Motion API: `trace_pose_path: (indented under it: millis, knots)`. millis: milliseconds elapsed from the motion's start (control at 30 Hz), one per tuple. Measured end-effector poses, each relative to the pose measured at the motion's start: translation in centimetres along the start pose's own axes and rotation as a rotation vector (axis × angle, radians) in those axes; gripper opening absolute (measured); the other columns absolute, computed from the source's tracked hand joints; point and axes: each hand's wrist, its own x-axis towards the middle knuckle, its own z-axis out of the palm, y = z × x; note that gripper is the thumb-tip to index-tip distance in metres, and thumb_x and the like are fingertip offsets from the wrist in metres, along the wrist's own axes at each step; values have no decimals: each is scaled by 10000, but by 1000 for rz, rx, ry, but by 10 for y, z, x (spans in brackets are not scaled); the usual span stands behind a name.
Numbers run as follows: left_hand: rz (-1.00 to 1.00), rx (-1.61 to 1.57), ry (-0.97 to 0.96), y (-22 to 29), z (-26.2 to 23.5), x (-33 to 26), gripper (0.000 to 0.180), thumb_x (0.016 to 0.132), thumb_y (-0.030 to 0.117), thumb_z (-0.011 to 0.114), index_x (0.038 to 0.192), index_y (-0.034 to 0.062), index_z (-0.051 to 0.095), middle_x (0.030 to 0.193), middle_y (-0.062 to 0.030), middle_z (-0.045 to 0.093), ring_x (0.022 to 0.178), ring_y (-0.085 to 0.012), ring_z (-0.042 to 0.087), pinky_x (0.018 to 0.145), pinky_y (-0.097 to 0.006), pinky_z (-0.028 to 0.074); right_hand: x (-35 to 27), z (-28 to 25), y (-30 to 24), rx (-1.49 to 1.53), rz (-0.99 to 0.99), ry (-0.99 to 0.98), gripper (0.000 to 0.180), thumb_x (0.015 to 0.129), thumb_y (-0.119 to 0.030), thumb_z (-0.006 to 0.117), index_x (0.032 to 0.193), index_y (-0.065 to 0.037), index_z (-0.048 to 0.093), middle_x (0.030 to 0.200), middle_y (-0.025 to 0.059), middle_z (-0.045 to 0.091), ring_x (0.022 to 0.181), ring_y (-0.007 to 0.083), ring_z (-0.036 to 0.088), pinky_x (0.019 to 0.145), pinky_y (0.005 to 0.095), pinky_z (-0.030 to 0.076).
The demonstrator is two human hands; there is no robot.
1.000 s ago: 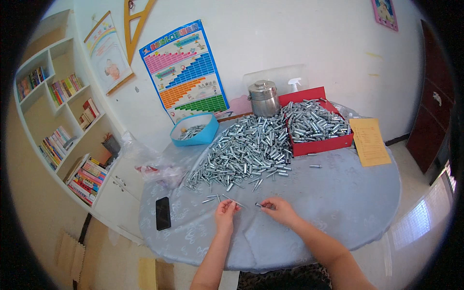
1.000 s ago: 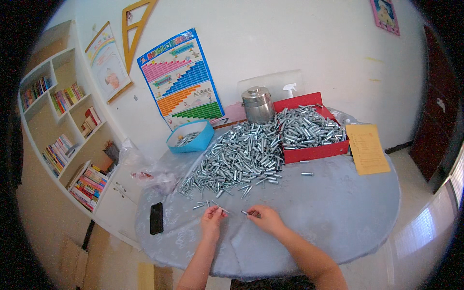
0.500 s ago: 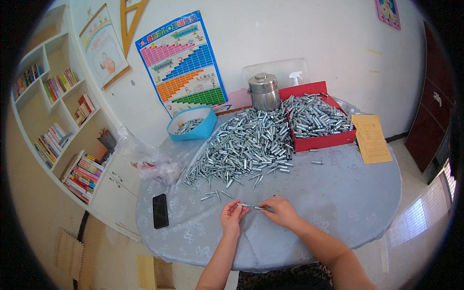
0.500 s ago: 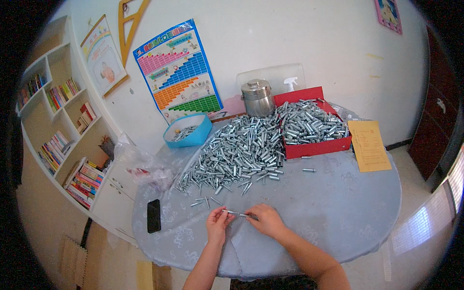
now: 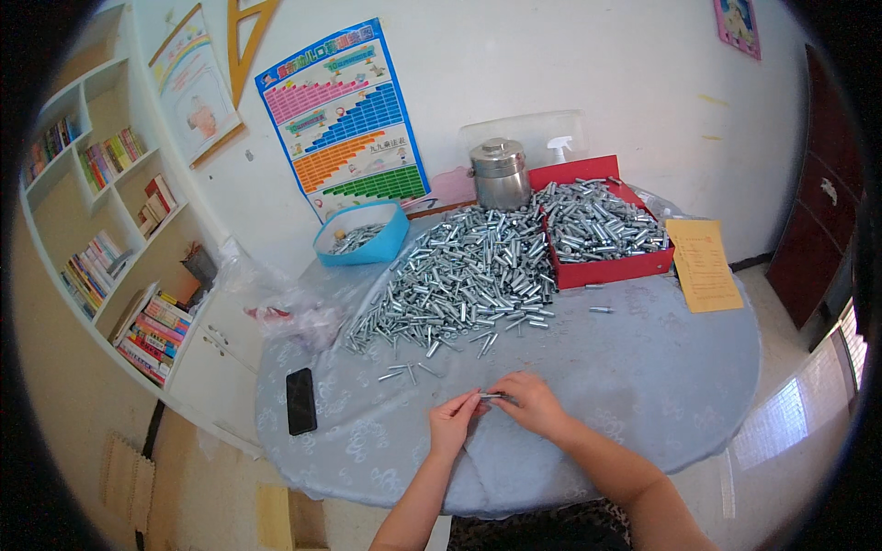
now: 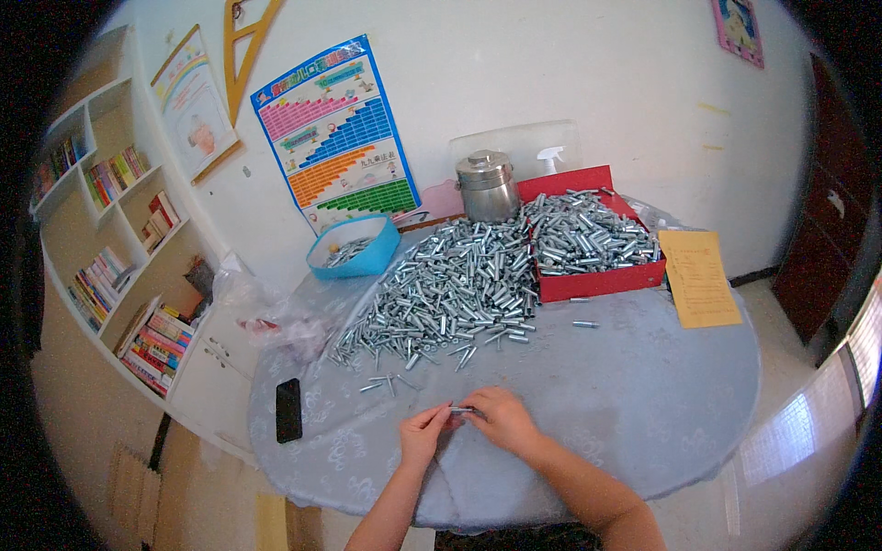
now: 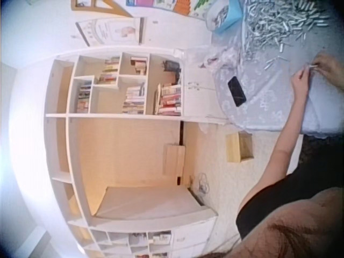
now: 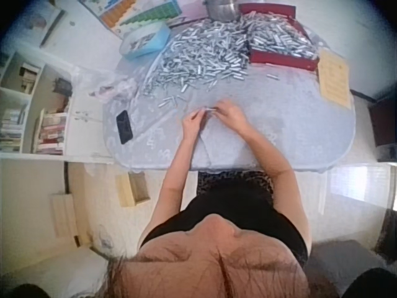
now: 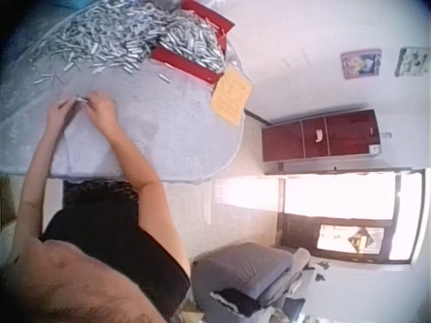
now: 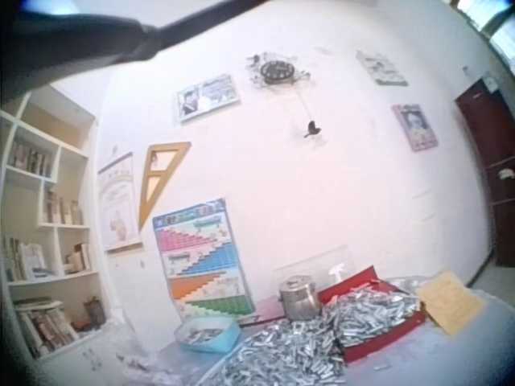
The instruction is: The person sits at a table covered with a large pile of metal bolts and washers. They repeatedly pick up a bolt and a washer, thread the washer onto the bolt, and place the assembled unit into a red box. The process is continuous and repetitive throughout the clip.
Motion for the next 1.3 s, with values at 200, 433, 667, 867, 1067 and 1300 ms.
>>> trace_pose_path:
  millis: [200, 433, 667, 867, 1067, 1300]
  knots:
    - [-85, -180, -120, 5, -3, 1, 178, 812, 38, 556, 972, -31, 593, 809, -114, 624, 674, -158, 613, 618, -251, 509, -1, 4, 1, 7, -49, 29, 195, 710, -92, 615, 902, -65, 590, 903, 95, 569, 865, 280, 535, 747, 361, 432]
    - [-22, -166, -5, 6, -8, 4, 162, 808, 55, 565, 941, -37, 583, 779, -106, 615, 652, -159, 604, 592, -260, 520, 1, 7, -2, 158, 133, 27, 184, 740, -107, 593, 917, -55, 598, 898, 104, 588, 880, 284, 539, 770, 348, 432]
    - [35, -333, 350, 5, -31, 17, 133, 812, 46, 558, 909, -45, 560, 766, -116, 602, 639, -148, 583, 568, -266, 526, 28, 2, 14, -23, 217, -53, 170, 756, -129, 569, 899, -44, 608, 879, 114, 598, 871, 294, 543, 781, 366, 427]
    - [43, -393, 405, 2, -36, 22, 136, 804, 41, 569, 912, -42, 559, 756, -111, 602, 612, -140, 576, 541, -258, 520, 79, 31, 31, -251, -2, -45, 137, 727, -107, 561, 833, -62, 634, 862, 104, 587, 861, 300, 531, 763, 381, 430]
    - [29, -394, 414, 0, -40, 26, 145, 805, 53, 568, 926, -29, 561, 777, -108, 603, 628, -141, 575, 539, -264, 520, 99, 71, 55, -453, 39, -64, 127, 713, -99, 565, 805, -97, 653, 829, 84, 581, 840, 263, 532, 738, 362, 432]
    - [19, -413, 404, 1, -39, 25, 149, 805, 57, 570, 929, -25, 554, 786, -107, 602, 628, -139, 572, 532, -263, 518, 106, 81, 62, -360, 53, 19, 128, 706, -202, 599, 779, -119, 664, 794, 70, 582, 811, 254, 541, 710, 370, 433]
